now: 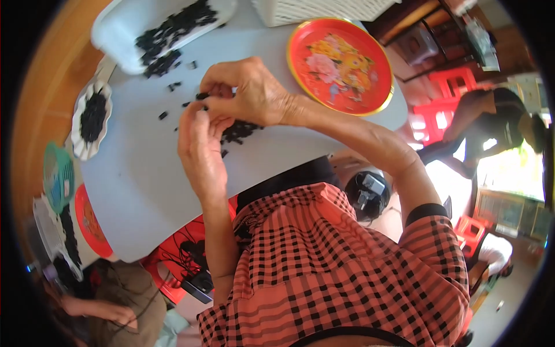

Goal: The person sorts small black plastic parts by hand, inspecting them on a table and placing them into different containers, including a red tray and a white container.

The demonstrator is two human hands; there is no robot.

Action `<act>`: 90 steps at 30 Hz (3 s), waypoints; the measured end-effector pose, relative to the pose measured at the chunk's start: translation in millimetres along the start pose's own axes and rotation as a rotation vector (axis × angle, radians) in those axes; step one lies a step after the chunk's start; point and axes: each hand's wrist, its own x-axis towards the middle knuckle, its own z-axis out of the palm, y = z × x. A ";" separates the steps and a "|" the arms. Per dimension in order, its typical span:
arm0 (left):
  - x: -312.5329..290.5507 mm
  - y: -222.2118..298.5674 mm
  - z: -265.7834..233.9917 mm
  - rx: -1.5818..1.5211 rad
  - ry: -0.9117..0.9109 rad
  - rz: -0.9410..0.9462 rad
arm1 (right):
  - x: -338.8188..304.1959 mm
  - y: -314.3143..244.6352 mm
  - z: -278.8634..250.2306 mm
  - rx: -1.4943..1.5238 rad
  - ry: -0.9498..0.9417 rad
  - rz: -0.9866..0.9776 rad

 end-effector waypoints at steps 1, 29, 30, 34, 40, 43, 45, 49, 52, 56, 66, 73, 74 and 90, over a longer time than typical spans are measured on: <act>4.3 -6.5 -3.5 -0.043 -0.032 -0.026 | -8.3 -0.9 -1.2 -0.022 0.042 -0.035; -17.6 -41.3 53.1 0.552 -0.376 0.009 | -77.9 41.9 -105.8 -0.646 -0.095 0.066; -19.1 -38.4 54.6 0.550 -0.376 0.001 | -79.1 41.3 -103.7 -0.522 -0.001 0.092; -18.4 -40.9 52.4 0.496 -0.360 -0.026 | -71.0 9.7 -86.8 -0.115 0.158 0.112; -16.3 -35.9 45.4 0.575 -0.382 0.017 | -69.9 4.1 -71.9 0.016 -0.060 0.199; -14.6 -33.6 44.9 0.576 -0.385 -0.004 | -66.6 5.7 -71.2 -0.101 -0.101 0.092; -13.6 -31.5 40.6 0.535 -0.360 0.006 | -62.2 -0.5 -69.8 -0.069 -0.143 0.114; -13.5 -30.9 30.4 0.401 -0.301 0.038 | -42.3 0.5 -65.1 -0.043 -0.225 0.138; -14.8 -23.2 21.1 0.449 -0.213 0.005 | -13.5 14.3 -50.4 -0.134 -0.159 0.078; -23.2 -20.6 11.9 0.394 -0.209 -0.029 | 41.6 49.4 -22.6 -0.262 -0.123 -0.148; -22.3 -20.9 9.6 0.198 -0.191 -0.096 | 105.3 72.7 22.4 -0.760 -0.415 -0.056; -17.8 -18.8 10.3 0.156 -0.180 -0.086 | 47.1 37.3 -21.5 -0.160 -0.350 0.283; -16.9 -21.0 10.0 0.136 -0.185 -0.100 | 34.4 34.8 -28.7 -0.032 -0.314 0.293; -16.1 -20.0 31.3 -0.105 -0.420 -0.436 | -65.7 15.8 -60.9 0.613 -0.025 0.325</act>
